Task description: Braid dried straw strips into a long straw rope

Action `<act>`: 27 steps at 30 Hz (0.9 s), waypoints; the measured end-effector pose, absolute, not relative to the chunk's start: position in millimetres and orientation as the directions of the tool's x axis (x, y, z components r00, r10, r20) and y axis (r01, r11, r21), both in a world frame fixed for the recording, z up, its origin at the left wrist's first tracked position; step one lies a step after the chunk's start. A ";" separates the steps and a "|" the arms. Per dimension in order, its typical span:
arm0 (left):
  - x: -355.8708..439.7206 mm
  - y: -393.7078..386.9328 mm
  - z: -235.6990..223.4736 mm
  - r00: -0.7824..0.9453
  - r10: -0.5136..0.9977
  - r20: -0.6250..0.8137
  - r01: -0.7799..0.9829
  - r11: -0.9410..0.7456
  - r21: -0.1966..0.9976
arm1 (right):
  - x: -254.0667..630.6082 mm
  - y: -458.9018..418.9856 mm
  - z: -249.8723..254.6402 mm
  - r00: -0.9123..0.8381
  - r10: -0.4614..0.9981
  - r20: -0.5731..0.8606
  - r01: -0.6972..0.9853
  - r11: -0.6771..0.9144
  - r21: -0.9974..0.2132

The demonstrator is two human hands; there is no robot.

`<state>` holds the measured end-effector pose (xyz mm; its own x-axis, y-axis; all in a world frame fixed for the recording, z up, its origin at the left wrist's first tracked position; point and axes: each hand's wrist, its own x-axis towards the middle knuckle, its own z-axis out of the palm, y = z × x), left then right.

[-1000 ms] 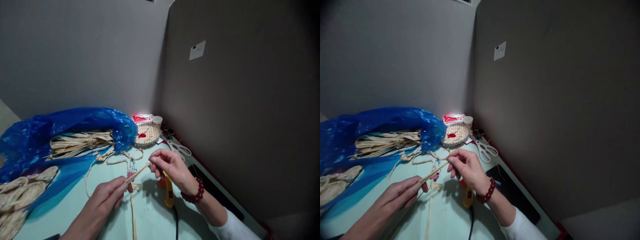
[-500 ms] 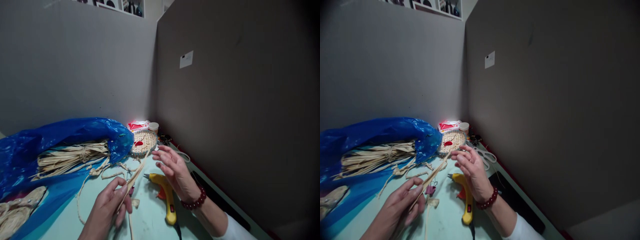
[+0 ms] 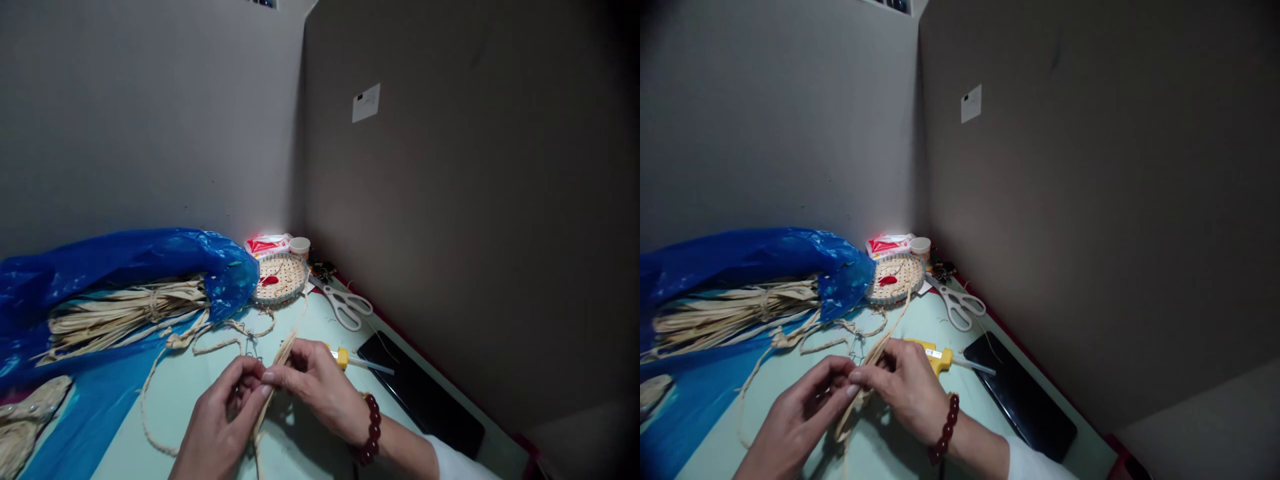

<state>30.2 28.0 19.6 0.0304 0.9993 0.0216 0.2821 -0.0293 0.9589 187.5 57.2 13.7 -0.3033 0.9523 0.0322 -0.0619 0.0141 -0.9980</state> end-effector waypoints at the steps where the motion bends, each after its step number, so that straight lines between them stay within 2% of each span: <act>1: 29.4 28.1 20.9 0.041 0.999 0.005 0.267 -0.016 0.963 | 187.7 58.1 14.6 -0.340 0.940 0.017 -0.103 -0.019 -0.994; 4: 27.2 28.8 25.9 0.094 0.992 -0.086 0.224 0.063 0.973 | 188.8 59.8 17.6 -0.439 0.898 0.016 -0.207 -0.083 -0.975; 6: 27.4 29.2 27.3 0.094 0.987 -0.131 0.173 0.113 0.978 | 190.4 59.2 17.9 -0.469 0.882 0.048 -0.214 -0.061 -0.975; 8: 29.3 29.0 26.7 0.065 0.988 -0.137 0.127 0.128 0.984 | 192.4 57.4 16.7 -0.459 0.885 0.079 -0.135 0.019 -0.991; 10: 31.4 28.8 24.7 0.023 0.994 -0.106 0.127 0.102 0.987 | 194.2 55.2 15.3 -0.427 0.898 0.110 0.015 0.128 -0.992; 12: 32.1 29.4 22.3 0.000 0.998 -0.056 0.167 0.056 0.984 | 195.3 53.7 14.6 -0.411 0.903 0.129 0.142 0.203 -0.969; 14: 31.2 30.9 19.9 0.012 1.000 -0.026 0.229 0.023 0.973 | 196.0 53.5 14.4 -0.418 0.899 0.129 0.185 0.223 -0.957; 17: 30.0 32.7 17.8 0.048 0.998 -0.048 0.292 0.032 0.956 | 196.1 55.0 12.5 -0.424 0.899 0.110 0.163 0.195 -0.967; 22: 32.6 33.2 20.2 0.020 0.997 -0.078 0.224 0.072 0.972 | 193.5 53.2 8.7 -0.406 0.910 0.078 0.137 0.145 -0.980; 24: 31.3 35.3 22.8 -0.032 0.998 -0.046 0.254 0.053 0.966 | 191.6 48.1 15.1 -0.421 0.901 0.099 0.128 0.167 -0.978; 27: 24.3 41.5 27.1 -0.076 0.996 -0.041 0.289 0.062 0.955 | 191.9 37.8 36.9 -0.518 0.837 0.177 0.030 0.225 -0.974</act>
<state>24.3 41.5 27.1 -0.0760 0.9962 -0.0414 0.2886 0.0617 0.9555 191.9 37.8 36.9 -0.5182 0.8367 0.1771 0.0302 0.2248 -0.9739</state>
